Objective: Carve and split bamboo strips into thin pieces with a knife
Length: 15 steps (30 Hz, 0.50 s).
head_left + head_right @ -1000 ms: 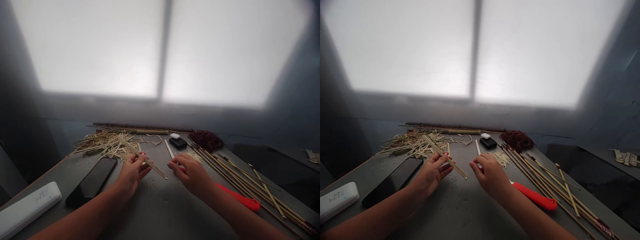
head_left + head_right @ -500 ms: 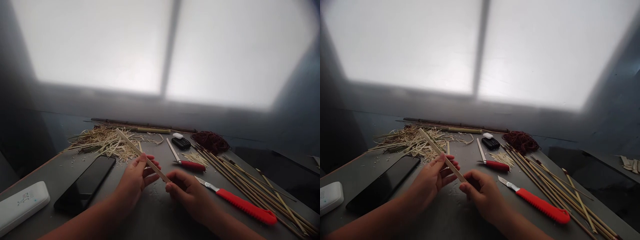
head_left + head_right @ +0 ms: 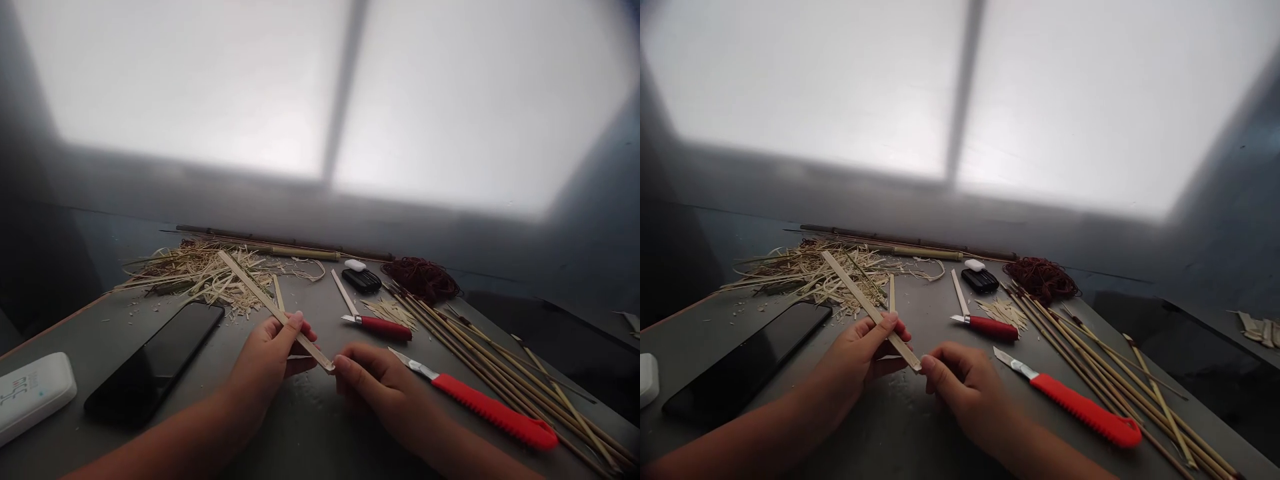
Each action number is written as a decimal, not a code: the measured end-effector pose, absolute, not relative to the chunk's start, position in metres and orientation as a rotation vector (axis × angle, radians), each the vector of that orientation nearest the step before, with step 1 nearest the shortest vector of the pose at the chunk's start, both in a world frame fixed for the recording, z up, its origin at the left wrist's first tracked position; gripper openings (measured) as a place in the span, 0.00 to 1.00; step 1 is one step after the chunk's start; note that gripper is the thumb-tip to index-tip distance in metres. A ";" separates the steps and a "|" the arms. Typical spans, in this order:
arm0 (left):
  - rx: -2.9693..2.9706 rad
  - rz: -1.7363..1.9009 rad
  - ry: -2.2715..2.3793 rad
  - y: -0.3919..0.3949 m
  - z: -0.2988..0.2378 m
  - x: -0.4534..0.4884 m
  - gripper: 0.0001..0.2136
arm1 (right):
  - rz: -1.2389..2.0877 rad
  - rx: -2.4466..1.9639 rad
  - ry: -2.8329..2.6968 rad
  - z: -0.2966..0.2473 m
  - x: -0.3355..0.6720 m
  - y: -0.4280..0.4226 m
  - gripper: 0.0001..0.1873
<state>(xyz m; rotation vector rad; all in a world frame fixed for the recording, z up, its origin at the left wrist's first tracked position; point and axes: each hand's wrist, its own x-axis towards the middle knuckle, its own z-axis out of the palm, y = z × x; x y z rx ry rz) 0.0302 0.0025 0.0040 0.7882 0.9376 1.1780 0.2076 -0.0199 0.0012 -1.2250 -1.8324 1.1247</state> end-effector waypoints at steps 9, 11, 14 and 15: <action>0.868 1.125 0.953 -0.003 0.008 0.031 0.08 | 1.375 -1.252 -1.647 0.004 0.201 -0.022 0.26; 0.886 1.118 0.939 -0.002 0.007 0.030 0.08 | 1.417 -1.238 -1.585 0.004 0.201 -0.021 0.25; 0.890 1.114 0.939 -0.003 0.006 0.030 0.09 | 1.437 -1.222 -1.537 0.005 0.201 -0.021 0.24; 0.886 1.113 0.938 -0.003 0.006 0.031 0.09 | 1.437 -1.219 -1.532 0.006 0.201 -0.021 0.24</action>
